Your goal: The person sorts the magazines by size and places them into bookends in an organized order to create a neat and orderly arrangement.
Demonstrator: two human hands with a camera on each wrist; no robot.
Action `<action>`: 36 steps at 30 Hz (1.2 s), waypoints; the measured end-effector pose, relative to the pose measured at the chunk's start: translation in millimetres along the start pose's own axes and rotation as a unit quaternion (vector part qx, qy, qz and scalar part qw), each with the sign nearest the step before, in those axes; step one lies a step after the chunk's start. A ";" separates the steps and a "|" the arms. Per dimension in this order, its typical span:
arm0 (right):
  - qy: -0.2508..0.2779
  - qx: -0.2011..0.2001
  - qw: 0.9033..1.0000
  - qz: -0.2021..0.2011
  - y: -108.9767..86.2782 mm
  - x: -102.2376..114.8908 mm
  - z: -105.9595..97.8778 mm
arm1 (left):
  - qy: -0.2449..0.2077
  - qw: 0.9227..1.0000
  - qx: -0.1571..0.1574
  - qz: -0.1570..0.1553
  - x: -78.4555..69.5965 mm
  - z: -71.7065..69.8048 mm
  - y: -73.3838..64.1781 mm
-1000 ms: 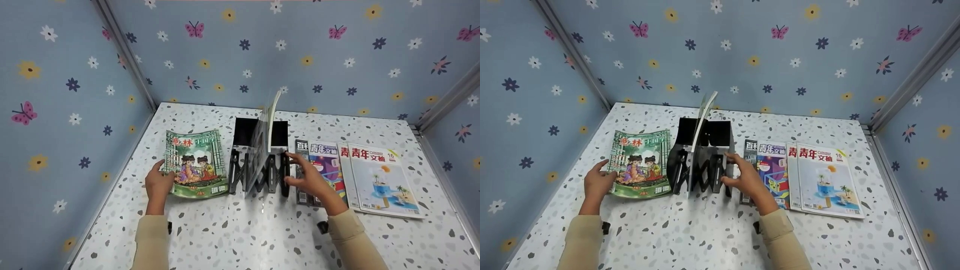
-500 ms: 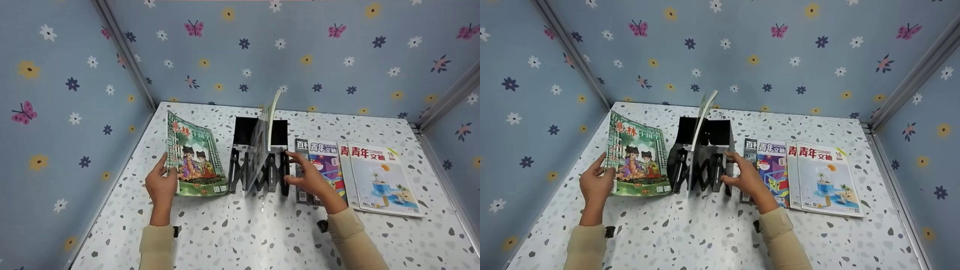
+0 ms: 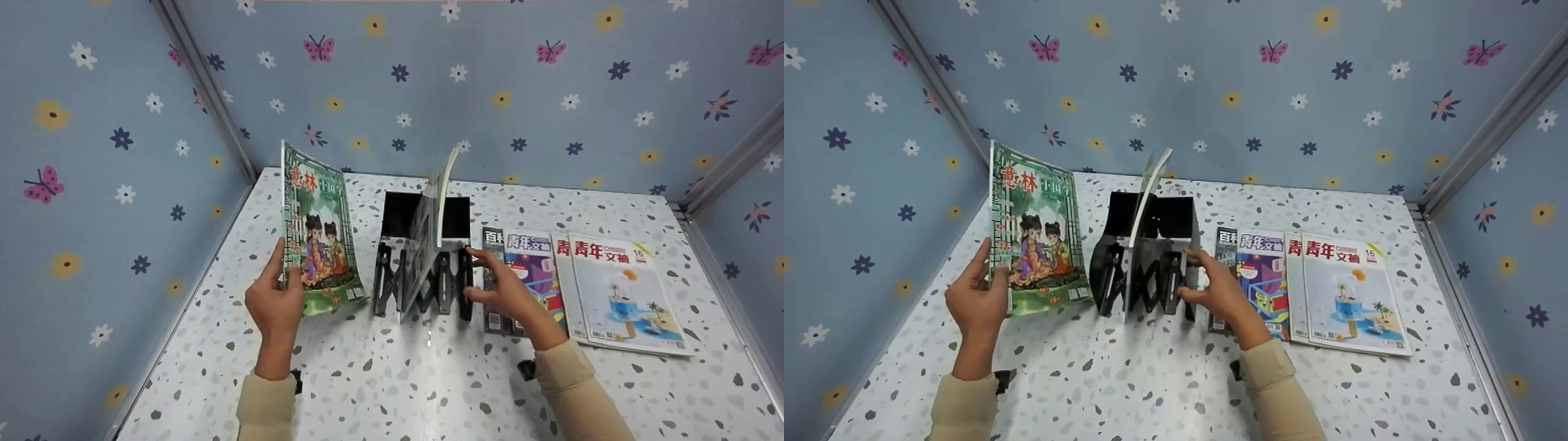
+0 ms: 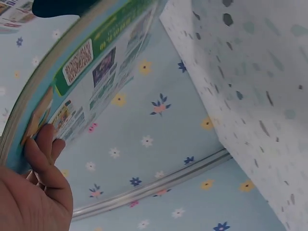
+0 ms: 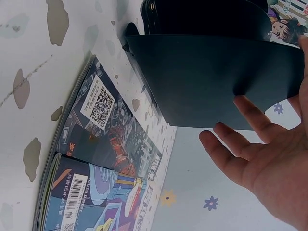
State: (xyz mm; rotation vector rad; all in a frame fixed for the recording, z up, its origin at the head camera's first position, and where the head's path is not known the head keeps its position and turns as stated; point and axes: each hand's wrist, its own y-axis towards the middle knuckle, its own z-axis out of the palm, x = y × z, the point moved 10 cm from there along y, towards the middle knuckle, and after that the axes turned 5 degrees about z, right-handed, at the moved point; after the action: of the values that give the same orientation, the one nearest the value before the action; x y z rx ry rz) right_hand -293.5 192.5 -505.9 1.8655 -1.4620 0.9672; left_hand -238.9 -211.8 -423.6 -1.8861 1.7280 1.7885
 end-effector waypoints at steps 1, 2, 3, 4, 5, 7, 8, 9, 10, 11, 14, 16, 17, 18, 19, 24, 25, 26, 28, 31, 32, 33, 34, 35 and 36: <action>0.000 0.001 1.000 -0.001 0.2 0.4 0.3 | -0.006 1.000 -0.008 0.015 -6.1 -0.8 -0.1; 0.000 0.001 1.000 0.000 0.5 0.3 0.3 | -0.007 0.999 -0.016 0.032 -12.4 -1.6 -0.4; 0.001 0.000 1.000 0.001 0.8 0.3 0.3 | -0.009 0.998 -0.025 0.048 -18.2 -2.5 -0.9; 0.002 -0.001 1.000 0.001 1.0 0.4 0.2 | -0.011 0.997 -0.034 0.064 -23.8 -3.2 -1.4; 0.002 -0.001 1.000 0.002 1.0 0.2 0.2 | -0.008 0.996 -0.043 0.079 -28.9 -4.0 -2.1; 0.004 0.000 1.000 0.002 1.1 -0.2 0.3 | -0.002 0.992 -0.066 0.105 -37.5 -5.5 -3.6; 0.005 -0.001 1.000 0.003 1.0 -0.7 0.3 | -0.002 0.990 -0.078 0.114 -41.1 -6.1 -4.5; 0.006 0.000 1.000 0.003 0.9 -0.7 0.3 | -0.006 0.988 -0.090 0.123 -44.3 -6.7 -5.2; 0.007 0.000 1.000 0.001 0.7 -0.7 0.4 | -0.008 0.986 -0.101 0.131 -47.8 -7.0 -6.0; 0.007 0.000 1.000 0.002 0.6 -1.1 0.5 | -0.012 0.984 -0.114 0.140 -51.2 -7.5 -6.8; 0.006 -0.001 1.000 0.002 0.6 -1.1 0.6 | -0.036 0.974 -0.152 0.162 -63.0 -9.2 -9.8; 0.004 -0.001 1.000 0.003 0.7 -1.0 0.5 | -0.057 0.967 -0.176 0.175 -71.7 -10.5 -12.4; 0.004 -0.001 1.000 0.004 0.7 -0.9 0.3 | -0.072 0.962 -0.189 0.181 -75.6 -11.1 -13.9; 0.004 -0.001 1.000 0.003 0.7 -0.3 0.3 | -0.085 0.958 -0.201 0.188 -79.5 -11.5 -15.6; 0.004 -0.001 1.000 0.001 0.6 0.2 0.3 | -0.099 0.953 -0.212 0.194 -82.9 -12.0 -17.6; 0.004 0.003 1.000 0.005 0.2 0.5 0.0 | -0.138 0.929 -0.253 0.231 -97.9 -10.1 -27.6; 0.005 0.004 1.000 0.009 0.3 -0.2 -0.1 | -0.140 0.926 -0.257 0.240 -101.0 -8.4 -29.1; 0.005 0.005 1.000 0.012 0.3 -1.0 -0.1 | -0.145 0.922 -0.260 0.246 -104.0 -5.9 -30.2; 0.007 0.005 1.000 0.016 0.3 -1.9 -0.3 | -0.162 0.916 -0.264 0.254 -109.5 0.2 -32.3; 0.011 0.005 1.000 0.016 0.6 -2.1 0.3 | -0.186 0.911 -0.258 0.263 -116.0 11.9 -36.3; 0.012 0.005 1.000 0.015 0.6 -1.8 0.5 | -0.189 0.911 -0.254 0.265 -117.5 15.9 -38.0; 0.012 0.006 1.000 0.014 0.6 -1.5 0.8 | -0.190 0.911 -0.249 0.268 -118.7 20.0 -40.0; 0.014 0.007 1.000 0.013 0.7 -1.4 1.1 | -0.185 0.913 -0.243 0.271 -119.8 24.3 -42.3; 0.014 0.006 1.000 0.016 0.8 -1.8 1.1 | -0.179 0.915 -0.236 0.274 -120.5 28.7 -44.6; 0.016 0.006 1.000 0.018 0.9 -2.1 1.0 | -0.172 0.917 -0.231 0.276 -121.1 33.2 -47.3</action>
State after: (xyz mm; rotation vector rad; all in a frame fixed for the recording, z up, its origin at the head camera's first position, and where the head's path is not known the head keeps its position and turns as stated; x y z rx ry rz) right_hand -294.5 192.7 -508.2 1.8301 -1.4796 1.0203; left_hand -196.7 -92.4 -379.2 -1.0972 1.9445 2.7342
